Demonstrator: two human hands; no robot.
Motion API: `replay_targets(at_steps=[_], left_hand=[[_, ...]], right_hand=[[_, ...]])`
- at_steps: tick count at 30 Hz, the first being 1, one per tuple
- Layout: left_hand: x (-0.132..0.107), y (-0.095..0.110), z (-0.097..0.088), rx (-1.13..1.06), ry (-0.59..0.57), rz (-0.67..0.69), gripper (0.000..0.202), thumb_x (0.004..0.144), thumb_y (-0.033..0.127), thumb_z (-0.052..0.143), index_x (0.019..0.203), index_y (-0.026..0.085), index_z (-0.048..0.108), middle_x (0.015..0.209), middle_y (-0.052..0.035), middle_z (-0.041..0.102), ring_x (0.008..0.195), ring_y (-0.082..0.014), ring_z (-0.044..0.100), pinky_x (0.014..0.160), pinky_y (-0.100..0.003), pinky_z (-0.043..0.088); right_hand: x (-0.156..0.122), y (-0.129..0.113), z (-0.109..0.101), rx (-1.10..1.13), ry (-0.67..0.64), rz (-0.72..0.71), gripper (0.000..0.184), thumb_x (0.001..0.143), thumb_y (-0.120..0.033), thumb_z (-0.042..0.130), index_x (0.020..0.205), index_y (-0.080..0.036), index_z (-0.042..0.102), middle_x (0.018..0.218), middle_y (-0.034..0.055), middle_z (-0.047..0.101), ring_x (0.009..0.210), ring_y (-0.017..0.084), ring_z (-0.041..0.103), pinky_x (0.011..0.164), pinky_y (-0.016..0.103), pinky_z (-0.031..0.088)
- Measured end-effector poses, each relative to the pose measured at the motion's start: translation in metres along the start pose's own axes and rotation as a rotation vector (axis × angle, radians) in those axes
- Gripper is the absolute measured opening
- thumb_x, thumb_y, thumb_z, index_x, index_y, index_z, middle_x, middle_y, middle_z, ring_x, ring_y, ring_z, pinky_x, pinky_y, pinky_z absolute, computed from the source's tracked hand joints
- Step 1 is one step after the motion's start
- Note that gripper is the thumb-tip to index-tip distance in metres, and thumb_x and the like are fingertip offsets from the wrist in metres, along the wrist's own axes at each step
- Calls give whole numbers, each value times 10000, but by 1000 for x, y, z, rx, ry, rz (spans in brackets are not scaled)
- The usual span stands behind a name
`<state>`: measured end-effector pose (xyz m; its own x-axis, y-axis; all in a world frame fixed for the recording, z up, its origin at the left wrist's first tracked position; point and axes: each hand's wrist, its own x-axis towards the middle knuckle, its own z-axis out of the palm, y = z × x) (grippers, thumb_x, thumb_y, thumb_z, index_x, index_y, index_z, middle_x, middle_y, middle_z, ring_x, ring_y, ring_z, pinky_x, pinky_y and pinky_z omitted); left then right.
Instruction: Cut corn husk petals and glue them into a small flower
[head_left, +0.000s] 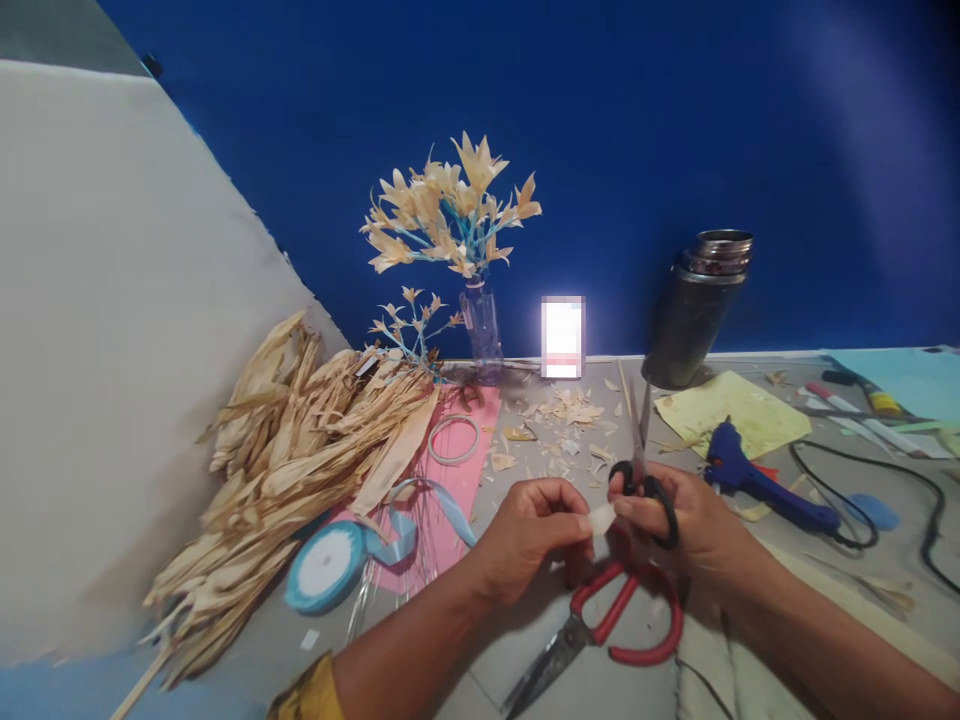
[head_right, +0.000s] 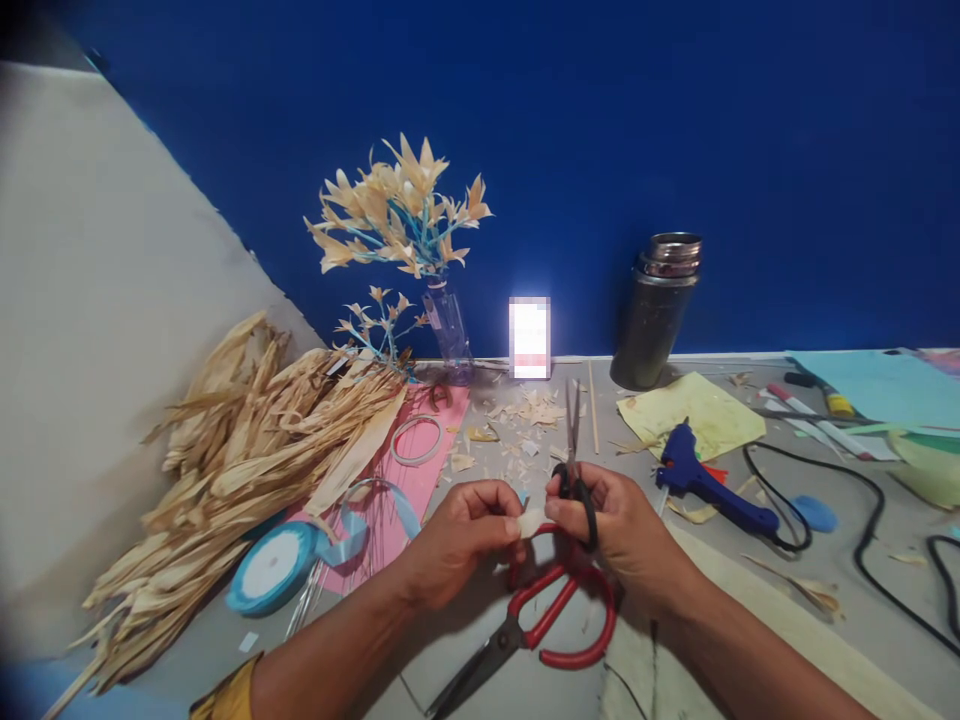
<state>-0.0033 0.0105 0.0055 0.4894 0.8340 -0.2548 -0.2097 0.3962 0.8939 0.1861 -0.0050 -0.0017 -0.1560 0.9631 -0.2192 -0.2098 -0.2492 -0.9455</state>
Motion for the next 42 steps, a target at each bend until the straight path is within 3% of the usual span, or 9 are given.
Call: replay_targets(at_steps=[2, 4, 8, 13, 19, 23, 30, 37, 42], left_hand=[[1, 1, 1, -71, 87, 69, 240, 674, 301, 801, 704, 160, 610, 591, -18, 633, 524, -117, 549, 552, -250, 440], [2, 3, 1, -153, 168, 130, 244, 668, 278, 820, 718, 158, 613, 619, -11, 637, 576, -111, 573, 599, -238, 441], [5, 5, -1, -265, 249, 176, 291, 651, 271, 856, 747, 160, 604, 692, -19, 669, 628, -116, 612, 584, -219, 418], [5, 3, 1, -292, 242, 179, 278, 661, 260, 849, 712, 156, 596, 690, -27, 668, 636, -120, 614, 584, -220, 434], [4, 3, 1, -305, 211, 174, 244, 665, 224, 827, 706, 153, 597, 723, -39, 684, 670, -139, 642, 573, -221, 436], [4, 4, 0, -294, 210, 168, 238, 655, 212, 821, 699, 149, 595, 736, -47, 692, 672, -147, 653, 572, -225, 439], [3, 8, -2, -284, 198, 164, 259, 648, 239, 825, 686, 155, 582, 715, -47, 683, 660, -144, 638, 575, -228, 426], [6, 10, -8, -327, 242, 172, 269, 635, 231, 798, 744, 175, 559, 570, 25, 580, 533, -97, 516, 572, -231, 411], [6, 15, -9, -347, 241, 186, 241, 627, 215, 779, 713, 171, 558, 618, 14, 583, 577, -99, 523, 569, -230, 413]], right_hand=[[-1, 4, 5, 3, -8, 31, 408, 767, -539, 795, 824, -169, 635, 566, -59, 489, 466, 75, 376, 437, 199, 280], [-5, 10, 11, -11, -99, 67, 484, 837, -634, 685, 769, -157, 636, 528, -52, 462, 455, 77, 360, 426, 204, 248], [-13, 21, 23, 29, -251, 150, 557, 786, -710, 688, 726, -159, 621, 644, 0, 566, 525, 102, 473, 464, 210, 328], [-17, 28, 29, -44, -169, 199, 510, 764, -667, 737, 719, -189, 567, 602, -42, 517, 504, 103, 493, 468, 207, 395], [-15, 29, 30, -23, -176, 182, 553, 715, -708, 747, 707, -190, 554, 605, -31, 538, 520, 120, 524, 488, 231, 465], [-13, 29, 27, -36, -169, 184, 551, 712, -710, 744, 696, -192, 559, 603, -26, 543, 521, 125, 536, 492, 233, 468], [-14, 24, 26, -2, -160, 233, 472, 701, -581, 806, 655, -196, 537, 572, -48, 494, 511, 116, 522, 515, 242, 488], [-16, 25, 27, 3, -149, 216, 490, 726, -593, 781, 615, -195, 517, 526, -58, 465, 470, 99, 480, 493, 235, 472], [-14, 28, 26, 9, -189, 224, 512, 705, -639, 784, 663, -192, 539, 559, -47, 503, 492, 115, 521, 501, 244, 488]])
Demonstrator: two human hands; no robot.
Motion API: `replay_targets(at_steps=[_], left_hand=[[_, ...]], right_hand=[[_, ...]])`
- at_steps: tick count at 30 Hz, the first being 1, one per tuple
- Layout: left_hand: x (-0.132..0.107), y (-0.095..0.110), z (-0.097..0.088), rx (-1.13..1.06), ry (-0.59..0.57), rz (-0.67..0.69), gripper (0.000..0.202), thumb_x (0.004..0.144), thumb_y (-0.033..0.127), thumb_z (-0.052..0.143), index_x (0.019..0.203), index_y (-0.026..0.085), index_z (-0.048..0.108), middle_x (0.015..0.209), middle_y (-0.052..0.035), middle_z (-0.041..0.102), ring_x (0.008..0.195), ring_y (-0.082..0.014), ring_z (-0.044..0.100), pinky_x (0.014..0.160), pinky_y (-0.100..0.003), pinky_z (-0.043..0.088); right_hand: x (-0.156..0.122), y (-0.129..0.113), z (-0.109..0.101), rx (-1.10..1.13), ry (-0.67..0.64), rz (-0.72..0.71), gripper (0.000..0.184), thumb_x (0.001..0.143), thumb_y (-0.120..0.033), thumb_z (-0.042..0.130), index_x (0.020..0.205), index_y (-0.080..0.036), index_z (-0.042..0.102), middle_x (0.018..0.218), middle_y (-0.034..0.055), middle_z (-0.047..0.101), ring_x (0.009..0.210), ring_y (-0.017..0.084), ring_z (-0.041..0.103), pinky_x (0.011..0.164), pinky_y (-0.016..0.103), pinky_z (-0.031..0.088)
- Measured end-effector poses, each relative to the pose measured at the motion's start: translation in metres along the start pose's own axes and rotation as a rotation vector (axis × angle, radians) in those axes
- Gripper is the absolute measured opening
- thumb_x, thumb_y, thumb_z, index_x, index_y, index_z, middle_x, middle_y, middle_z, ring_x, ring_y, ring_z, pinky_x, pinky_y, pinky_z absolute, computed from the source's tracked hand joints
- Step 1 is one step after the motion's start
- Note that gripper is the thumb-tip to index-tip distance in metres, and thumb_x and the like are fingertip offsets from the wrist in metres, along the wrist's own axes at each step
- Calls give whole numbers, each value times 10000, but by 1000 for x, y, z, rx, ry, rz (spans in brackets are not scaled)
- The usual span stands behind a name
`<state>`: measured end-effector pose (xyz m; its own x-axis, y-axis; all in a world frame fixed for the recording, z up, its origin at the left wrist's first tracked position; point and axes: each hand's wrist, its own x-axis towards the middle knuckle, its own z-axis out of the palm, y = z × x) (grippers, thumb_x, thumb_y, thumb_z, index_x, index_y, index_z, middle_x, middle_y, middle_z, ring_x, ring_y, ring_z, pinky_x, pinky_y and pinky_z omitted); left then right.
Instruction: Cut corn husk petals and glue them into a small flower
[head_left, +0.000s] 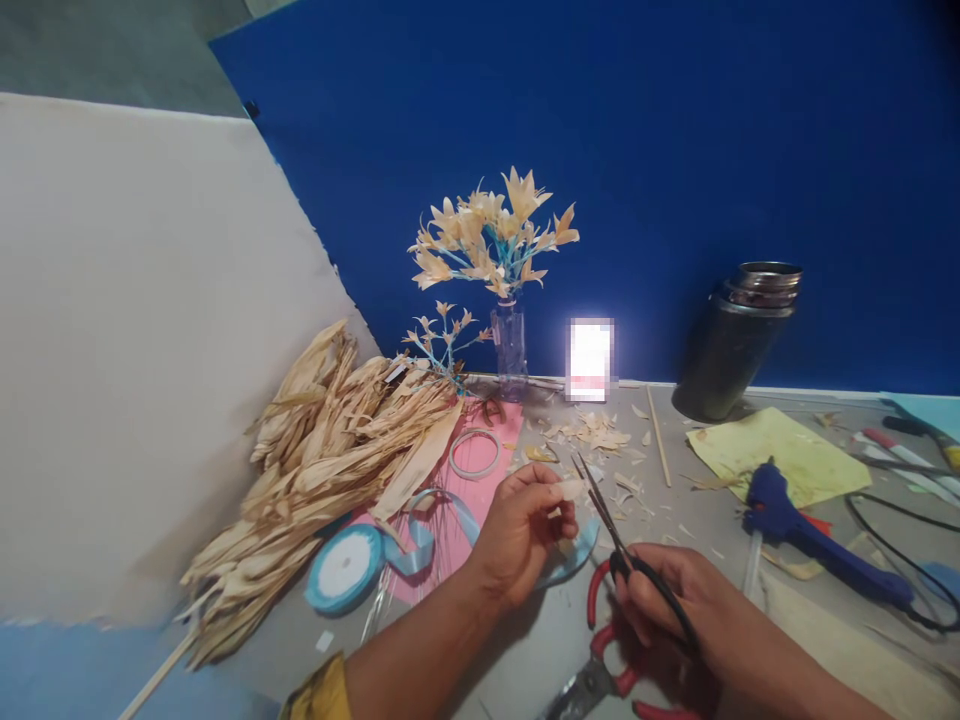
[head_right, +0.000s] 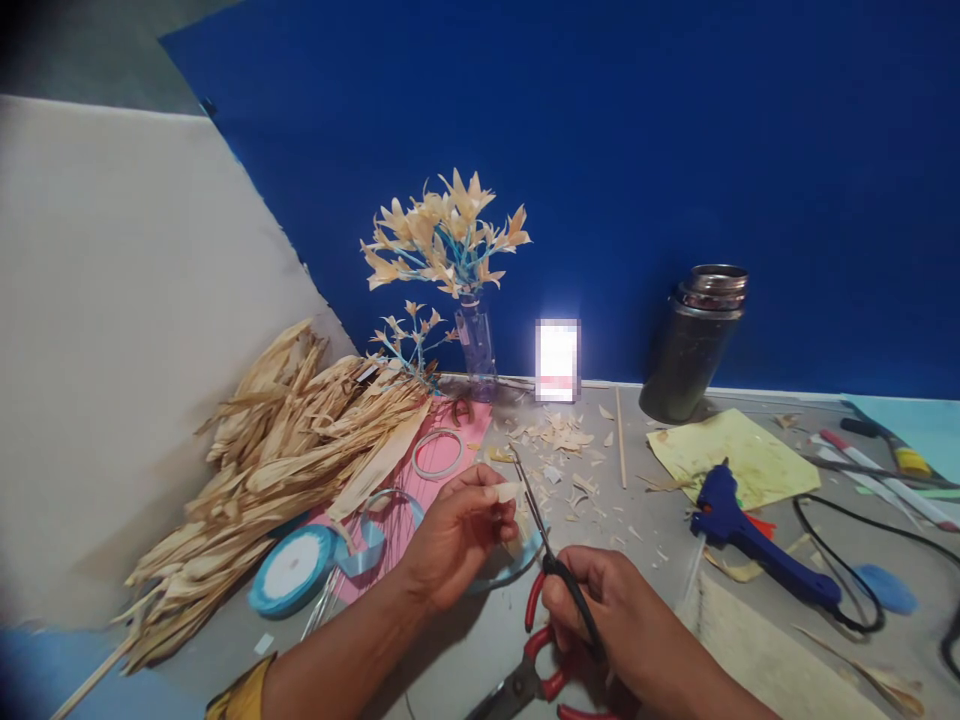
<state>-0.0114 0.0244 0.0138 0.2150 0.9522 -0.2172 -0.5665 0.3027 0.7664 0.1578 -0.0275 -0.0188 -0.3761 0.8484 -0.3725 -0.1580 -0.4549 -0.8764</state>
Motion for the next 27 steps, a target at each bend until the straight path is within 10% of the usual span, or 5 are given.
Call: replay_targets(at_steps=[27], left_hand=[[-3, 3, 0, 43, -109, -22, 206, 653, 251, 782, 743, 155, 623, 674, -31, 640, 631, -138, 605, 587, -248, 430]], right_hand=[[-1, 0, -10, -55, -100, 91, 541, 697, -635, 810, 692, -194, 496, 606, -23, 533, 543, 143, 588, 457, 212, 425]])
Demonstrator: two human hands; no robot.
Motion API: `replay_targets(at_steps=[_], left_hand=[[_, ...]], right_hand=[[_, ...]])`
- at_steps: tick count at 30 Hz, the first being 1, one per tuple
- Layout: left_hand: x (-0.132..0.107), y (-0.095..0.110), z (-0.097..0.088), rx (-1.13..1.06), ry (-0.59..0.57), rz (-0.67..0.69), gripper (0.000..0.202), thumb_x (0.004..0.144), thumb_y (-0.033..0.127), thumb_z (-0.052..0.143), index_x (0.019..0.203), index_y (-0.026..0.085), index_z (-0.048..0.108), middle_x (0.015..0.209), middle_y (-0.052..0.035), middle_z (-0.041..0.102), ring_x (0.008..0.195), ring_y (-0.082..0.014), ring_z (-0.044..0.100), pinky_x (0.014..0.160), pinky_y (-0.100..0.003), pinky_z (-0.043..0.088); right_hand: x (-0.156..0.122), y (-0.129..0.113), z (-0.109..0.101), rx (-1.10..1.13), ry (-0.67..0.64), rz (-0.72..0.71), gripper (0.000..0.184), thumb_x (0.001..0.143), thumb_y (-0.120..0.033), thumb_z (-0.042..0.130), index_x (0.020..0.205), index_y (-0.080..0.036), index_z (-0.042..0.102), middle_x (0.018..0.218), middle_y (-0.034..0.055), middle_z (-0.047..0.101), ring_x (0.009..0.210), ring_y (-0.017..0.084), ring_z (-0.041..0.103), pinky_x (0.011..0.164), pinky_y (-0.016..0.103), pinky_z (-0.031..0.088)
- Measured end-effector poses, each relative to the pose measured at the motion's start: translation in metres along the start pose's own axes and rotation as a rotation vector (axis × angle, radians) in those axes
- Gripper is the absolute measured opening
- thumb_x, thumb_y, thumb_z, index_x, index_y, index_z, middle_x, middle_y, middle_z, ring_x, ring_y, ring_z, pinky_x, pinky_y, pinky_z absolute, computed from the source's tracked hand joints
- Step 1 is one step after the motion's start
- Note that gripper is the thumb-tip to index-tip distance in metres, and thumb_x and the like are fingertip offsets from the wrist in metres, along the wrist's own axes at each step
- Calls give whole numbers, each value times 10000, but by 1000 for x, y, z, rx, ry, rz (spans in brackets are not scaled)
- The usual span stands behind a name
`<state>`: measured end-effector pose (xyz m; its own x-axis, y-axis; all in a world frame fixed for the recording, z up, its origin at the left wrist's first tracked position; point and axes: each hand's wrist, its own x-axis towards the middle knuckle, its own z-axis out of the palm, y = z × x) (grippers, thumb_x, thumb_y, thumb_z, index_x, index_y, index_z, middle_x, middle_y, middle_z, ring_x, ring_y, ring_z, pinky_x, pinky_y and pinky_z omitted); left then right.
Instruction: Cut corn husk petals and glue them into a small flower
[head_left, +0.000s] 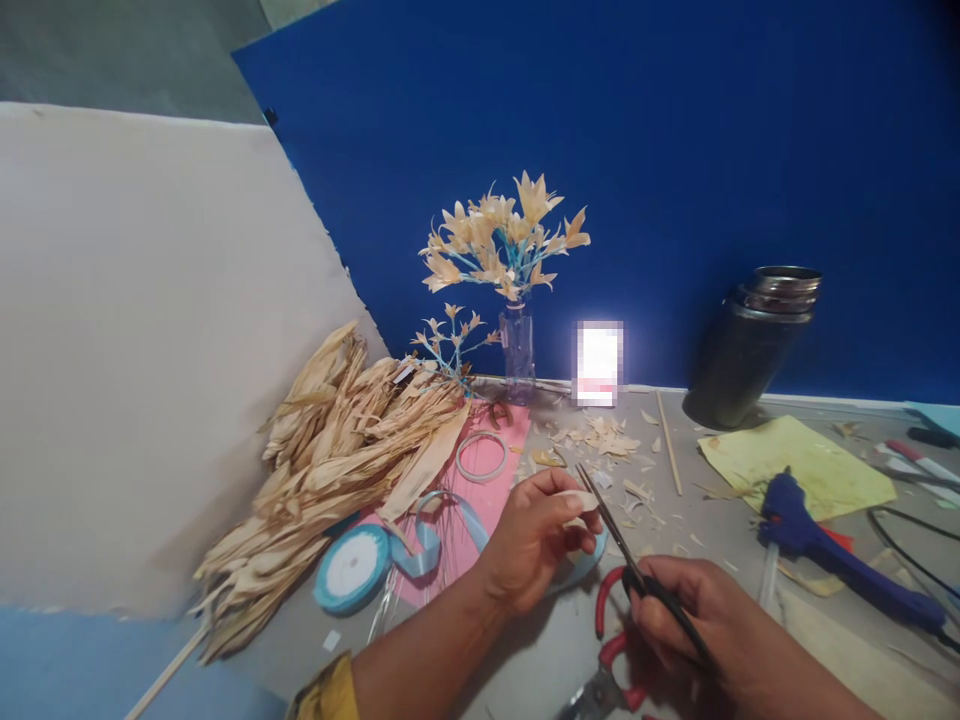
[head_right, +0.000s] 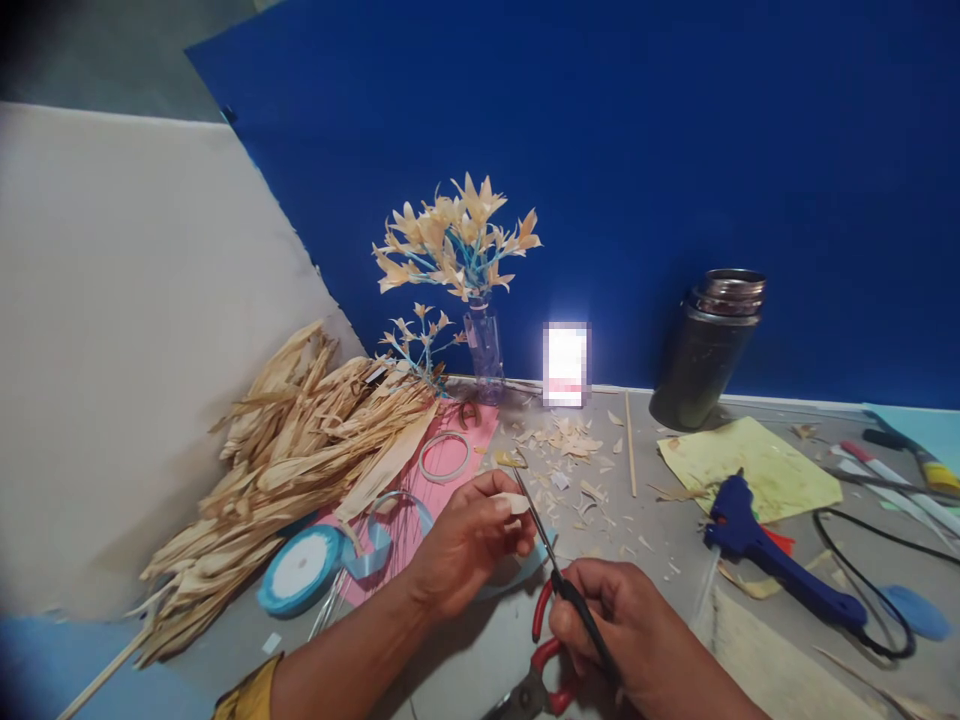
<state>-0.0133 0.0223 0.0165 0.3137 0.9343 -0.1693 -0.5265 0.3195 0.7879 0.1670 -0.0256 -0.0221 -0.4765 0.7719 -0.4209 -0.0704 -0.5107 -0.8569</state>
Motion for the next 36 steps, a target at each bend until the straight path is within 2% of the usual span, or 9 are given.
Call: replay_targets(at_steps=[3, 9, 16, 21, 25, 31, 36], left_hand=[[1, 0, 0, 19, 21, 32, 210, 632, 220, 797, 725, 154, 621, 646, -14, 626, 596, -127, 593, 578, -247, 423], [4, 1, -2, -15, 55, 50, 220, 607, 217, 806, 713, 151, 625, 651, 5, 624, 562, -131, 609, 564, -255, 423], [4, 3, -2, -2, 87, 32, 201, 573, 193, 782, 662, 151, 606, 611, 11, 623, 518, -115, 580, 553, -253, 424], [4, 3, -2, 10, 79, 16, 189, 573, 196, 756, 641, 157, 585, 600, 6, 624, 511, -119, 580, 558, -259, 423], [2, 3, 0, 25, 78, 7, 178, 576, 195, 743, 651, 160, 586, 587, 10, 611, 512, -116, 571, 559, -257, 412], [4, 4, -1, 74, 97, -7, 175, 554, 199, 733, 627, 158, 579, 569, 12, 590, 496, -113, 557, 551, -259, 403], [4, 2, -2, 94, 112, -13, 171, 565, 190, 722, 632, 166, 567, 564, 18, 571, 505, -117, 559, 552, -255, 400]], right_hand=[[0, 0, 2, 10, 14, 5, 520, 682, -609, 825, 693, -189, 519, 598, -24, 536, 550, 145, 598, 485, 226, 463], [3, 3, 2, -3, -14, -41, 564, 657, -685, 803, 702, -175, 566, 587, -27, 534, 518, 119, 562, 561, 271, 525], [5, 5, 1, -30, -4, 16, 579, 620, -697, 822, 709, -177, 582, 537, -51, 467, 526, 132, 571, 500, 228, 484], [2, 2, 1, -58, -7, 109, 523, 649, -649, 820, 715, -195, 569, 537, -40, 487, 610, 201, 655, 458, 206, 444], [-1, -2, 4, -43, -16, 80, 507, 669, -613, 823, 679, -193, 540, 528, -44, 477, 577, 173, 623, 473, 210, 440], [-4, -3, 7, -36, -9, 77, 517, 695, -668, 770, 783, -178, 629, 548, -47, 488, 537, 144, 586, 487, 219, 419], [-5, -2, 8, -28, 26, 66, 433, 708, -554, 801, 704, -185, 574, 530, -54, 471, 533, 138, 584, 463, 194, 373]])
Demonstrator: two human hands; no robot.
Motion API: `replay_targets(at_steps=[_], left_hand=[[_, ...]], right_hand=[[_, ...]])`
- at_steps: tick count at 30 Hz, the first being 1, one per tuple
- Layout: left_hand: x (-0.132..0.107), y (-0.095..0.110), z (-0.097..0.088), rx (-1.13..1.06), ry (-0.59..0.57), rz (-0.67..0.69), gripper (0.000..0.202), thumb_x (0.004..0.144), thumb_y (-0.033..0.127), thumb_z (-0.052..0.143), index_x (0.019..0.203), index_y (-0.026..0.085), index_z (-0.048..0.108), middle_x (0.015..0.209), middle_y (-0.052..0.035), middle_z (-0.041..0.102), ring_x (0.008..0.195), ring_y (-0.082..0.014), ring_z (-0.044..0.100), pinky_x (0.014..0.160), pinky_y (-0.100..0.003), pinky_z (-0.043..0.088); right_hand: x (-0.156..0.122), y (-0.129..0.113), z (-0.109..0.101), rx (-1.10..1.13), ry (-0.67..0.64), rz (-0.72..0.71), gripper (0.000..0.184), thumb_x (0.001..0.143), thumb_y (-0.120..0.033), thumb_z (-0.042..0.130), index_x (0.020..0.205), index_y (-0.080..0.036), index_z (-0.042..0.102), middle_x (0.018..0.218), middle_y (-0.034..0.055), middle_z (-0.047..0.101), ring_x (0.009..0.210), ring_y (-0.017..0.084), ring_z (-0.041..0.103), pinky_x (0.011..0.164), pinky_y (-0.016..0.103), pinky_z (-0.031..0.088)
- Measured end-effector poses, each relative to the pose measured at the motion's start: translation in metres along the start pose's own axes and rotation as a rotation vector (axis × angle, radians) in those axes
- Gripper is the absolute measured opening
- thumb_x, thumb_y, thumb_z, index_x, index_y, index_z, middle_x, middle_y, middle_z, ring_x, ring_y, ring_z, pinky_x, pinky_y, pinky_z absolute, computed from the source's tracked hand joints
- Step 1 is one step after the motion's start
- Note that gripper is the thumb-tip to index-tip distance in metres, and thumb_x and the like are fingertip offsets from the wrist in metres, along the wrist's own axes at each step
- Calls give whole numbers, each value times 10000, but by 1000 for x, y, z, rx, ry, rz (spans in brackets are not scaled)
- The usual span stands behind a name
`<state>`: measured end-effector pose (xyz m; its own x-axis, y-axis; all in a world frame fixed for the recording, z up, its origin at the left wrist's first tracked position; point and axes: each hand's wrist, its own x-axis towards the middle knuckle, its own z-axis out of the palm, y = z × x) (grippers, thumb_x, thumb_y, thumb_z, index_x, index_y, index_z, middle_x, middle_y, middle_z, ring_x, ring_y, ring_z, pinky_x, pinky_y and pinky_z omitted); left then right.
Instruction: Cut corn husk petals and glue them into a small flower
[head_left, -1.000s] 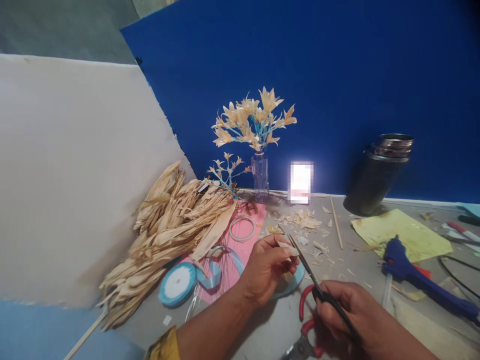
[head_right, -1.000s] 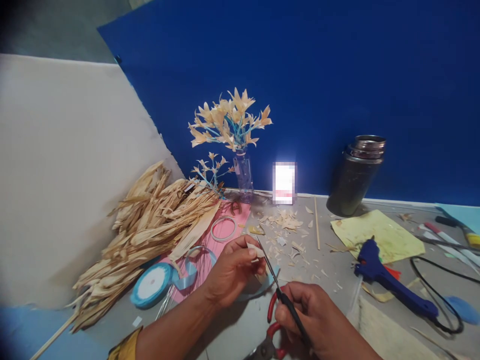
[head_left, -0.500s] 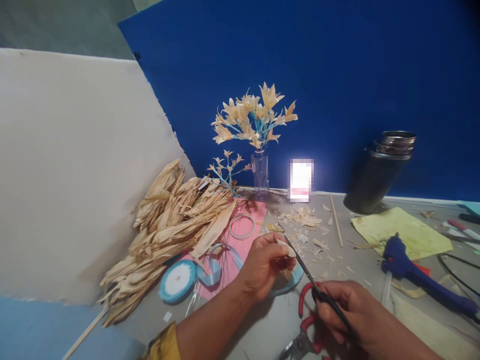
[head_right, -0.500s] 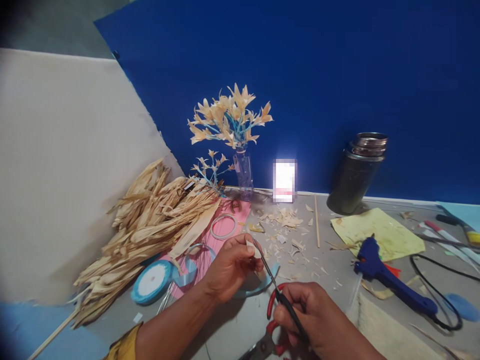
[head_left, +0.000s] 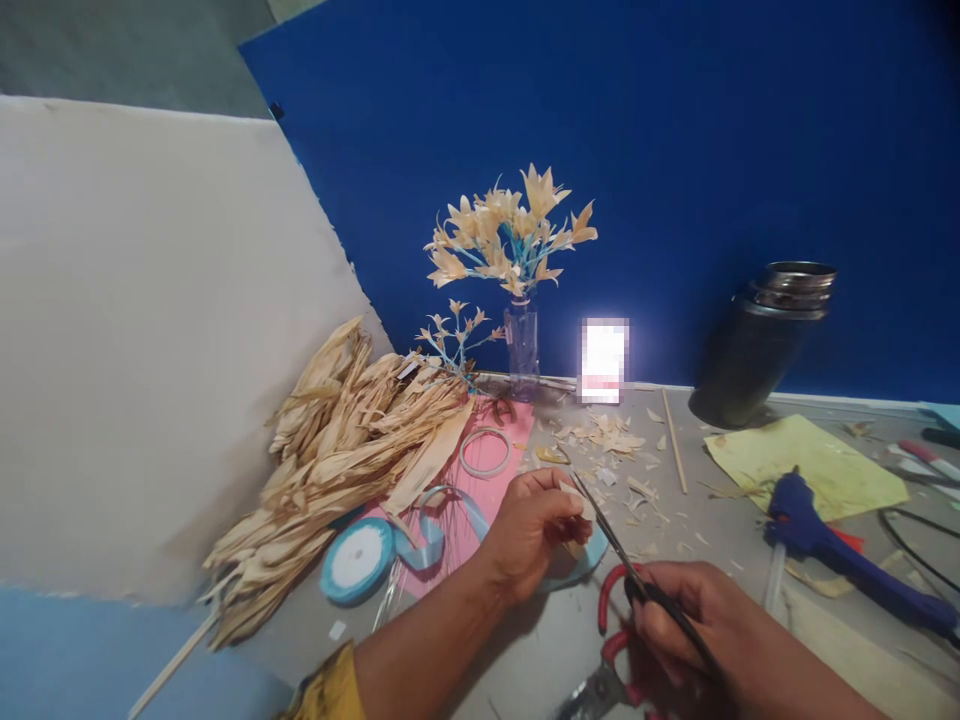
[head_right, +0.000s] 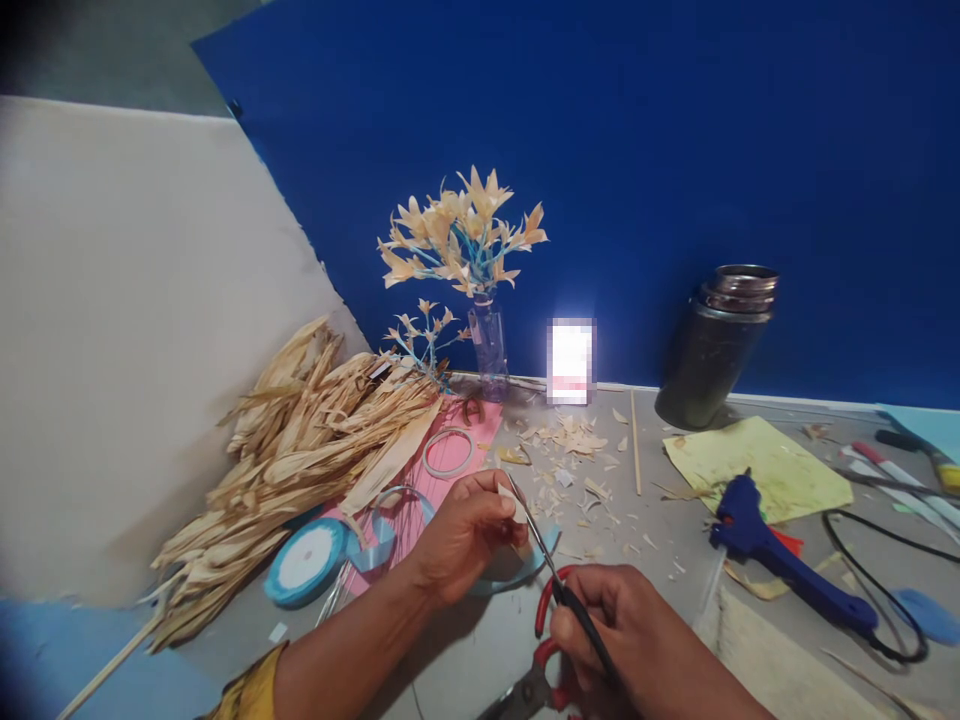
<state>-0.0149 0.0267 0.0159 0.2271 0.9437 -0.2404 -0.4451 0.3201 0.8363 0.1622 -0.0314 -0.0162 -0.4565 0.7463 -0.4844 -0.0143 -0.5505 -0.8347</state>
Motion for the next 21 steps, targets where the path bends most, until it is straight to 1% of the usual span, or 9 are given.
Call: replay_targets(at_steps=[4, 7, 10, 12, 14, 17, 21], left_hand=[[0, 0, 0, -12, -17, 0, 182, 565, 188, 734, 615, 163, 561, 564, 19, 562, 505, -114, 553, 548, -254, 401], [0, -1, -1, -63, -29, -25, 205, 576, 190, 766, 657, 163, 579, 591, 7, 596, 529, -113, 561, 559, -249, 413], [1, -2, -2, -157, -36, -60, 259, 584, 181, 809, 710, 171, 584, 633, -2, 636, 558, -106, 567, 571, -235, 424], [2, -3, -2, -211, -41, -73, 290, 586, 177, 836, 718, 172, 578, 643, 2, 642, 567, -101, 570, 574, -227, 430], [2, -5, -2, -251, -36, -80, 311, 589, 175, 854, 711, 168, 568, 653, -1, 649, 583, -100, 587, 580, -219, 438], [2, -7, -1, -276, -28, -80, 320, 598, 178, 866, 691, 160, 560, 672, -20, 670, 627, -116, 630, 610, -217, 459], [1, -10, -1, -281, -35, -69, 297, 616, 179, 862, 683, 154, 574, 689, -30, 685, 666, -133, 654, 631, -226, 481]], right_hand=[[0, -3, 0, 20, -22, 26, 439, 688, -540, 822, 692, -193, 554, 523, -53, 461, 579, 173, 625, 440, 184, 368], [0, -7, -1, -3, -20, 6, 456, 697, -542, 825, 675, -194, 531, 518, -50, 470, 594, 182, 637, 462, 195, 412], [2, -6, -3, -12, -40, -48, 516, 711, -639, 788, 706, -187, 539, 586, -21, 551, 590, 164, 632, 514, 223, 470], [4, -3, -3, -17, -45, -30, 565, 720, -718, 739, 763, -184, 562, 664, 4, 602, 591, 154, 628, 519, 229, 484], [6, 1, -3, -48, -39, -16, 591, 724, -754, 711, 788, -184, 568, 706, 17, 618, 589, 149, 622, 513, 230, 490], [8, 4, -3, -63, -26, -65, 576, 723, -739, 722, 754, -189, 552, 661, -5, 581, 571, 146, 609, 526, 244, 506], [8, 3, -3, -18, -32, -115, 524, 741, -678, 746, 724, -190, 558, 601, -27, 543, 561, 152, 603, 566, 278, 527]])
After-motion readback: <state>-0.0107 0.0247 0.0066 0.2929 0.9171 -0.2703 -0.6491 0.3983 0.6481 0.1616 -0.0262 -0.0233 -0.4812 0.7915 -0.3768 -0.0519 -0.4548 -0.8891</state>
